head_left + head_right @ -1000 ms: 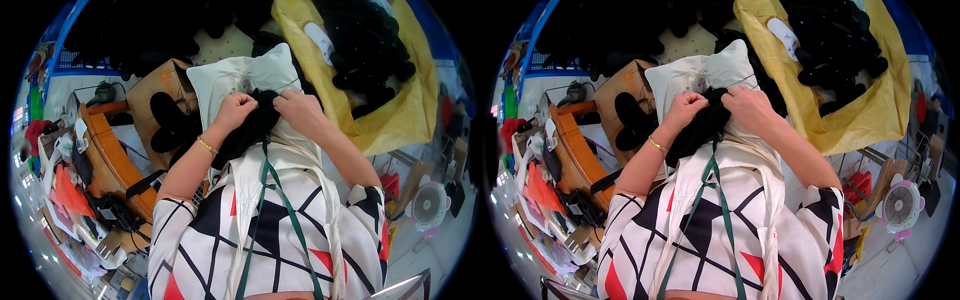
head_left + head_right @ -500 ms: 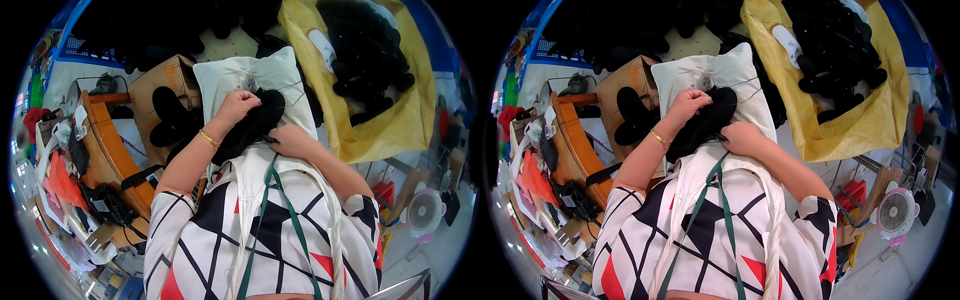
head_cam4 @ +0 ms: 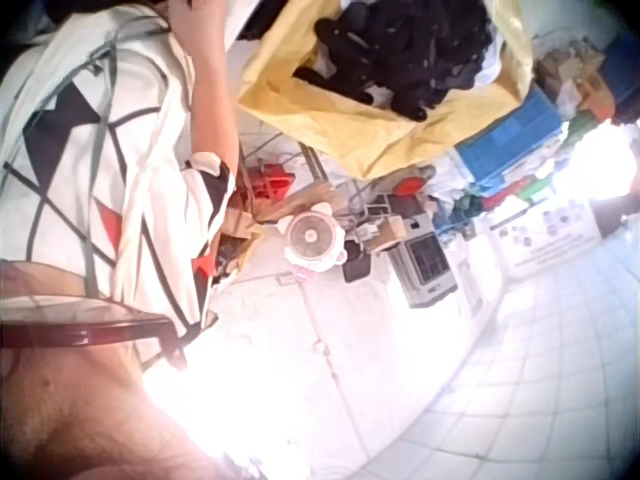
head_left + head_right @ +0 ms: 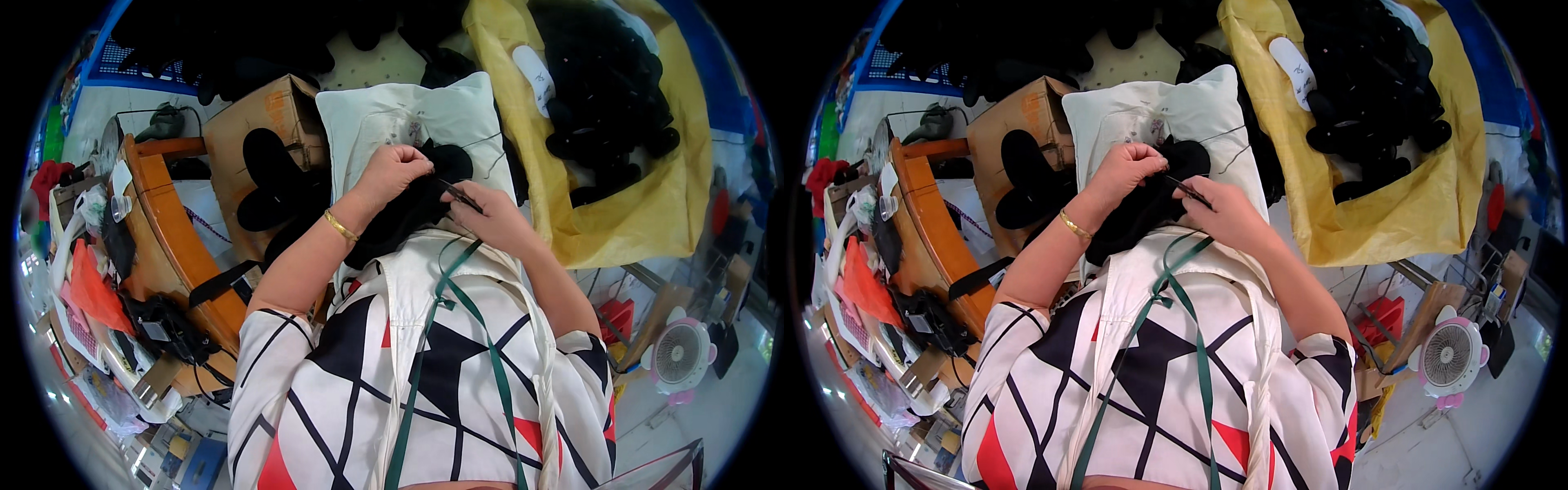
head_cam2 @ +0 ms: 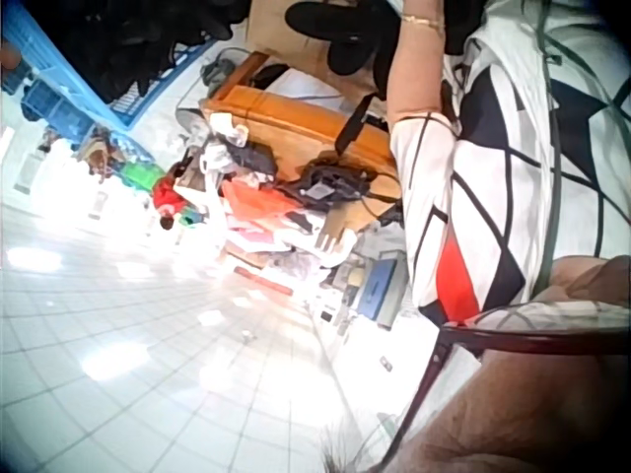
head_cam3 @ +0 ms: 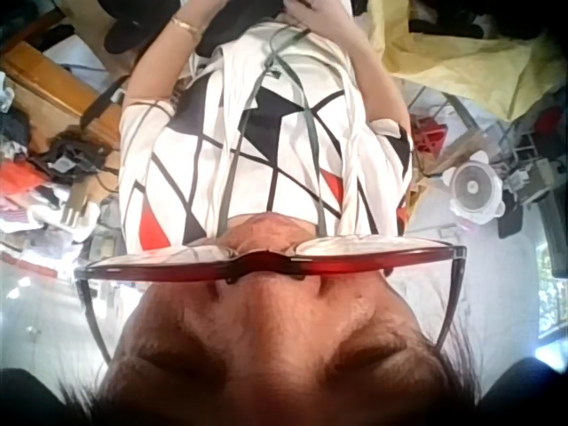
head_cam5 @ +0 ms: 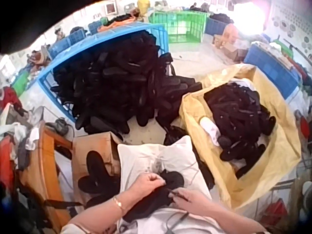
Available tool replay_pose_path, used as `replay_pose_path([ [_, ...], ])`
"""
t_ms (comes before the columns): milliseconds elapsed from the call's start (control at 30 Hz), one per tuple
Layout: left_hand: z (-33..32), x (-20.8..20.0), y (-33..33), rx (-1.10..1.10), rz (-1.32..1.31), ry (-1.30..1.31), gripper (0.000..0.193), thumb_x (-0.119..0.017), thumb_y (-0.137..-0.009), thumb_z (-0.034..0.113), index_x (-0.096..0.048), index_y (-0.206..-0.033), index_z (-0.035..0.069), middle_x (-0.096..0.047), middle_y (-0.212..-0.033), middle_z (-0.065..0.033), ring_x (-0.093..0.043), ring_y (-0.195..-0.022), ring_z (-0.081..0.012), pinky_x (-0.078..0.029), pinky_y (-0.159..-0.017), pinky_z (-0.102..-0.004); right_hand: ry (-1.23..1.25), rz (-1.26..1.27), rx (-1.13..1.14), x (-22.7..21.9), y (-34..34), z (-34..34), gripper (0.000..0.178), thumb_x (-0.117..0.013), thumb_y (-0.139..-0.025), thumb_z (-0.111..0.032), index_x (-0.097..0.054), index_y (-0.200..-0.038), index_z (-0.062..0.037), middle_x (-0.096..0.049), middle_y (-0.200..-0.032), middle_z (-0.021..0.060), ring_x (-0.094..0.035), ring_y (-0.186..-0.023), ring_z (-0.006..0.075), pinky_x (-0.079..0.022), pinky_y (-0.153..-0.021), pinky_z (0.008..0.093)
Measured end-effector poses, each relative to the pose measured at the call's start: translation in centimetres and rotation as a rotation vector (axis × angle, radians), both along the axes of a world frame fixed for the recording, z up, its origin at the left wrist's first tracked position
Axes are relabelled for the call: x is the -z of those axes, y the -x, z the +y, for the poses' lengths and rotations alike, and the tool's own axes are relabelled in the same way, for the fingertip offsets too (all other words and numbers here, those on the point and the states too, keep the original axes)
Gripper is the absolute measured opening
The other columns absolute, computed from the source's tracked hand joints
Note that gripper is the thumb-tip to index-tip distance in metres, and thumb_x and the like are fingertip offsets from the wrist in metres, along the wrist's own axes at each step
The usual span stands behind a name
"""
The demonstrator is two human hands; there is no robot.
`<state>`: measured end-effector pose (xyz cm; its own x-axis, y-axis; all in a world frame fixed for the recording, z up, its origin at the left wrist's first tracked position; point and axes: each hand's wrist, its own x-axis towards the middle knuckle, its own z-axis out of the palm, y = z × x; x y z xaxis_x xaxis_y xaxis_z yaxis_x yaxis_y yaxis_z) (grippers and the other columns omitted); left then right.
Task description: The person hand-sews a black shoe using a needle and thread. They repeatedly insert the needle into the shoe's upper and pull the thread through to secure the material. The person works on a single shoe throughout the clip, occasionally adjusting their grip and the thread tension.
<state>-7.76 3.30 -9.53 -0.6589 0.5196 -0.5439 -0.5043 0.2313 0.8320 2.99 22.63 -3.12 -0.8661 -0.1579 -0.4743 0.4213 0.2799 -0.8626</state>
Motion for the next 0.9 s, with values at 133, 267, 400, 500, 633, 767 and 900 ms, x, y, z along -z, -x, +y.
replay_pose_path([
  [133, -0.1, 0.1, 0.0, 0.007, -0.017, 0.012, 0.013, -0.07, -0.086, 0.013, -0.071, -0.084, 0.0, -0.066, -0.076, 0.0011, -0.055, -0.068, -0.0055, -0.045, -0.063, -0.0218, -0.567, 0.288, -0.131, -0.5, 0.3, -1.2, 0.028, -0.062, -0.093, -0.032, -0.062, -0.093, -0.0036, -0.066, -0.08, 0.014, -0.064, -0.074, 0.0334, -0.05, -0.063, 0.041],
  [267, -0.1, -0.3, -0.2, -0.006, -0.043, -0.013, 0.013, -0.07, -0.087, 0.015, -0.07, -0.085, 0.003, -0.065, -0.077, 0.0023, -0.054, -0.069, -0.0048, -0.044, -0.063, -0.0214, -0.72, 0.274, -0.155, -0.6, 0.7, -1.6, 0.034, -0.063, -0.09, -0.038, -0.062, -0.086, -0.0038, -0.066, -0.081, 0.0125, -0.065, -0.071, 0.0334, -0.05, -0.06, 0.0443],
  [400, -0.2, -0.2, -0.2, 0.02, -0.024, -0.01, 0.013, -0.07, -0.089, 0.02, -0.07, -0.086, 0.008, -0.065, -0.078, 0.0041, -0.053, -0.068, -0.0038, -0.041, -0.06, -0.0199, -0.782, 0.3, -0.136, 0.1, 1.0, -1.6, 0.035, -0.064, -0.089, -0.038, -0.061, -0.08, -0.004, -0.066, -0.079, 0.0122, -0.065, -0.068, 0.0337, -0.05, -0.058, 0.0446],
  [500, -0.2, 0.0, -0.2, 0.02, -0.023, -0.006, 0.013, -0.07, -0.089, 0.02, -0.07, -0.086, 0.008, -0.064, -0.078, 0.0044, -0.053, -0.068, -0.0038, -0.041, -0.06, -0.02, -0.834, 0.267, -0.151, 0.3, 1.4, -1.8, 0.036, -0.064, -0.089, -0.039, -0.062, -0.079, -0.0042, -0.066, -0.077, 0.012, -0.065, -0.067, 0.0335, -0.05, -0.058, 0.0445],
  [633, 0.1, -0.8, -0.1, -0.011, -0.053, 0.004, 0.013, -0.07, -0.086, 0.013, -0.07, -0.085, 0.0, -0.065, -0.077, 0.0019, -0.054, -0.07, -0.0056, -0.045, -0.065, -0.0225, -0.869, 0.242, -0.172, 0.4, 1.7, -1.9, 0.037, -0.064, -0.089, -0.04, -0.062, -0.079, -0.0046, -0.065, -0.076, 0.0117, -0.065, -0.067, 0.0333, -0.05, -0.058, 0.0444],
  [767, 0.0, -0.4, -0.1, -0.01, -0.05, -0.007, 0.013, -0.071, -0.086, 0.013, -0.07, -0.085, 0.0, -0.065, -0.077, 0.0018, -0.055, -0.07, -0.0057, -0.046, -0.065, -0.0226, -0.863, 0.258, -0.177, 0.4, 1.9, -1.9, 0.036, -0.063, -0.09, -0.039, -0.062, -0.078, -0.005, -0.065, -0.076, 0.0115, -0.065, -0.067, 0.033, -0.05, -0.057, 0.0441],
  [900, 0.0, -0.3, -0.1, -0.013, -0.048, -0.009, 0.013, -0.071, -0.086, 0.013, -0.07, -0.085, 0.0, -0.065, -0.078, 0.0016, -0.055, -0.07, -0.0057, -0.046, -0.065, -0.0227, -0.867, 0.274, -0.178, 0.6, 1.9, -1.9, 0.035, -0.063, -0.09, -0.039, -0.061, -0.078, -0.0055, -0.065, -0.076, 0.0109, -0.065, -0.067, 0.0326, -0.05, -0.057, 0.0439],
])
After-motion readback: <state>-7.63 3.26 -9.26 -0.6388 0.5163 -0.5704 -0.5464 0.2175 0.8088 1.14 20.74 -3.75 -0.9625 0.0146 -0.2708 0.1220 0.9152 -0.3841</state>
